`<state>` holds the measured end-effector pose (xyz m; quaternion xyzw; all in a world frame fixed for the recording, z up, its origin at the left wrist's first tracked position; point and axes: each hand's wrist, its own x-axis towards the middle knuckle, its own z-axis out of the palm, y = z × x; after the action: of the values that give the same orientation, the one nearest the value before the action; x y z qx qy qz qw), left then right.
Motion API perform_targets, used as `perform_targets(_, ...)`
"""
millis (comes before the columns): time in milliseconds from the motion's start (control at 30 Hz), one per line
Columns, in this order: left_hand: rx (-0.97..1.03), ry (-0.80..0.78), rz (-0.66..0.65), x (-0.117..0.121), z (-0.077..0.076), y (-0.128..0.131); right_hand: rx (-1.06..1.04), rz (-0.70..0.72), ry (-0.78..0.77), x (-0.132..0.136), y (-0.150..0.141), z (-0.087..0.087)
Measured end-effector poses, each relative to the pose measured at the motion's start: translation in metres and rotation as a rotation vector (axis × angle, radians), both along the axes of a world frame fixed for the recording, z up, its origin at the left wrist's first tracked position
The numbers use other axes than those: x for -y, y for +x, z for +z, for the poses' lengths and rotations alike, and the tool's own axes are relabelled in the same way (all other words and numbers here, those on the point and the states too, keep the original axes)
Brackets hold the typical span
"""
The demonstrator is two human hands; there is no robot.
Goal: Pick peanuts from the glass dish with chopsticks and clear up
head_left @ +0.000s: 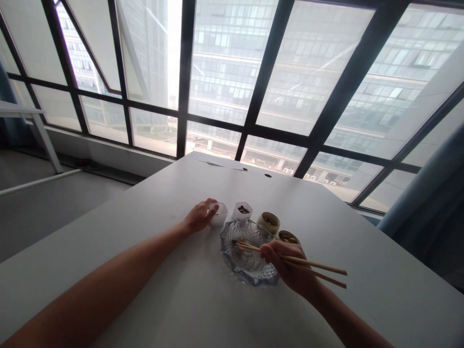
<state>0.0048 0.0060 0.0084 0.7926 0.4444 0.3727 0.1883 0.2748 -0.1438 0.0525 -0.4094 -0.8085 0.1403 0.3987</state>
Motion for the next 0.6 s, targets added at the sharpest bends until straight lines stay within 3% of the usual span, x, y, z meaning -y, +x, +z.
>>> perform_targets(167,0.010,-0.009,-0.003,-0.001,-0.001,0.000,-0.076,-0.020,-0.061,0.000,0.000,-0.003)
perform_targets(400,0.010,-0.013,0.005,-0.001,-0.001,0.000,-0.627,-0.271,-0.317,-0.017,0.010,0.000)
perform_targets(600,0.015,-0.014,-0.004,0.000,0.000,0.000,-0.837,-0.281,-0.405,-0.026,0.020,0.006)
